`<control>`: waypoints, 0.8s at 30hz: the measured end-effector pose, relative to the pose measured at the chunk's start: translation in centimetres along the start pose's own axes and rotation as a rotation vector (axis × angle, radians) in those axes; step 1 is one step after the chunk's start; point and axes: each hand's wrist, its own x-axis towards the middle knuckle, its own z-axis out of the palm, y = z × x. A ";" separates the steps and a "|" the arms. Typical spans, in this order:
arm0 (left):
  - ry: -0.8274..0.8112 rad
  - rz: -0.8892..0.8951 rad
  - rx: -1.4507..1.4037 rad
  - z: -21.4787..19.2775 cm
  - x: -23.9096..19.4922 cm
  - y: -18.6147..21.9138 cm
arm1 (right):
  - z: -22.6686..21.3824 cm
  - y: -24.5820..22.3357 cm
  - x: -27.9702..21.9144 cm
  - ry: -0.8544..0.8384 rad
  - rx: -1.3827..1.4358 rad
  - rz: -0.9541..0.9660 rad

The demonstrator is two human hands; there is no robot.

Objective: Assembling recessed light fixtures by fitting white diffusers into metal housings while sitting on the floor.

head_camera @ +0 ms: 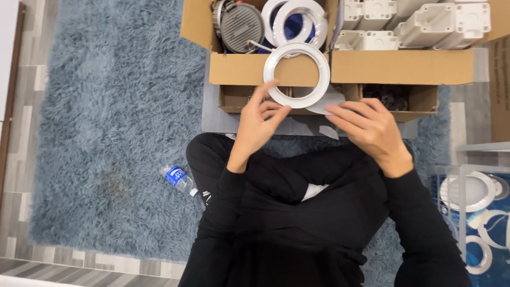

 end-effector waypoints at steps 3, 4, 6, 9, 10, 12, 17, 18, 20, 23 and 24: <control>0.007 0.061 0.248 -0.3 0.1 1.6 | -1.6 -0.7 -0.8 -0.006 0.085 0.131; 0.009 0.104 0.424 -0.4 0.1 2.5 | -2.6 -1.2 -1.1 -0.014 0.112 0.245; 0.021 0.154 0.484 -0.4 0.0 2.7 | -3.5 -2.2 -1.6 0.077 0.134 0.310; 0.034 0.247 0.620 -0.5 0.1 3.1 | -4.5 -3.7 -3.0 0.239 0.184 0.489; 0.037 0.281 0.691 -0.5 0.1 3.1 | -4.8 -4.2 -3.7 0.298 0.218 0.604; 0.070 0.299 0.754 -0.4 -0.3 4.0 | -4.1 -4.7 -5.8 0.359 0.300 0.710; 0.146 0.438 0.768 1.4 -2.4 7.7 | -1.9 -6.8 -7.2 0.486 0.529 1.021; 0.036 0.492 0.747 1.9 -2.9 7.8 | -1.3 -7.3 -6.9 0.467 0.599 1.069; -0.069 0.543 0.723 3.0 -3.8 6.7 | -0.1 -8.0 -6.5 0.443 0.669 1.115; -0.151 0.748 0.798 4.1 -4.1 3.8 | 1.7 -8.4 -6.3 0.492 0.702 0.967; -0.196 0.738 0.827 4.2 -4.2 3.6 | 1.8 -8.6 -6.1 0.489 0.731 0.968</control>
